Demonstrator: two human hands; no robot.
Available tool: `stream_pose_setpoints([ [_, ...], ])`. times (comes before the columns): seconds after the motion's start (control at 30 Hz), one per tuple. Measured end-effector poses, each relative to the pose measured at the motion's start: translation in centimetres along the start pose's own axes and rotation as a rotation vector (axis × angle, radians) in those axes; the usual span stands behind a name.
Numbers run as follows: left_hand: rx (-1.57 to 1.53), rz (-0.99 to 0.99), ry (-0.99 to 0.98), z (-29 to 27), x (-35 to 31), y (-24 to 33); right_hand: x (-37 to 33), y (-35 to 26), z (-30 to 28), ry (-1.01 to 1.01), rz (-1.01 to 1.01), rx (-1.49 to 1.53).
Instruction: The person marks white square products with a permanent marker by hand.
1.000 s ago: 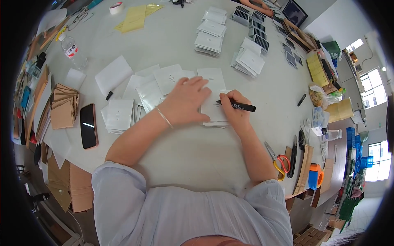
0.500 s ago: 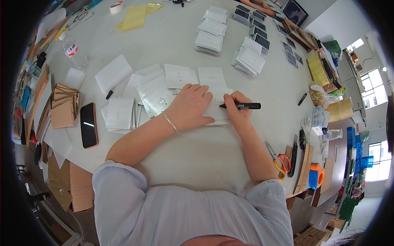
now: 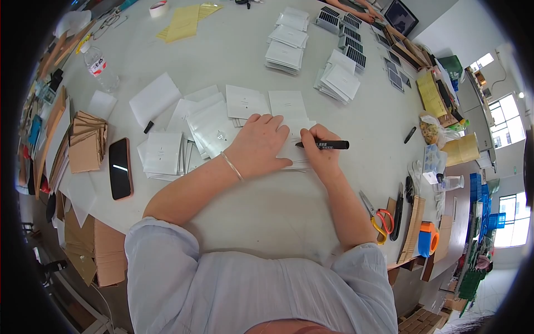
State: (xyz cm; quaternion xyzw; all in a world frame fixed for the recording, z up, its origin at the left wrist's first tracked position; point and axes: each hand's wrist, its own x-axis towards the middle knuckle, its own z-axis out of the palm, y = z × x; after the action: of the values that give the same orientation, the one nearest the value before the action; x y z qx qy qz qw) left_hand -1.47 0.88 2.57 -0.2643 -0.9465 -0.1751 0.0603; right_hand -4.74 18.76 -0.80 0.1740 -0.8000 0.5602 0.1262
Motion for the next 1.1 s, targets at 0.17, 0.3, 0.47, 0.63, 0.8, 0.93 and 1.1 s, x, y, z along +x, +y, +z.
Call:
stream_pose_setpoints([
  [0.17,0.011,0.009,-0.010,-0.3,0.0,0.0,-0.1,-0.2,-0.4,-0.037,0.028,0.023],
  [0.3,-0.012,0.019,-0.019,-0.3,-0.1,0.0,0.0,-0.6,-0.9,0.038,0.155,0.193],
  [0.47,-0.052,0.061,0.109,-1.2,-0.2,-1.5,0.1,-0.9,-1.1,0.166,0.232,0.414],
  [0.63,0.064,-0.283,-0.066,-4.8,-0.1,-5.0,0.6,-0.2,-0.7,0.103,0.192,0.243],
  [0.8,0.159,-0.259,-0.036,-4.4,-0.5,-5.2,0.7,-0.1,-0.4,0.056,0.109,0.103],
  [0.93,0.036,-0.026,0.079,-1.2,0.2,-2.7,0.6,-0.1,-0.1,0.051,0.094,0.045],
  [1.1,-0.021,0.065,0.032,0.7,0.5,-0.3,0.6,0.0,-0.2,0.052,0.072,-0.028],
])
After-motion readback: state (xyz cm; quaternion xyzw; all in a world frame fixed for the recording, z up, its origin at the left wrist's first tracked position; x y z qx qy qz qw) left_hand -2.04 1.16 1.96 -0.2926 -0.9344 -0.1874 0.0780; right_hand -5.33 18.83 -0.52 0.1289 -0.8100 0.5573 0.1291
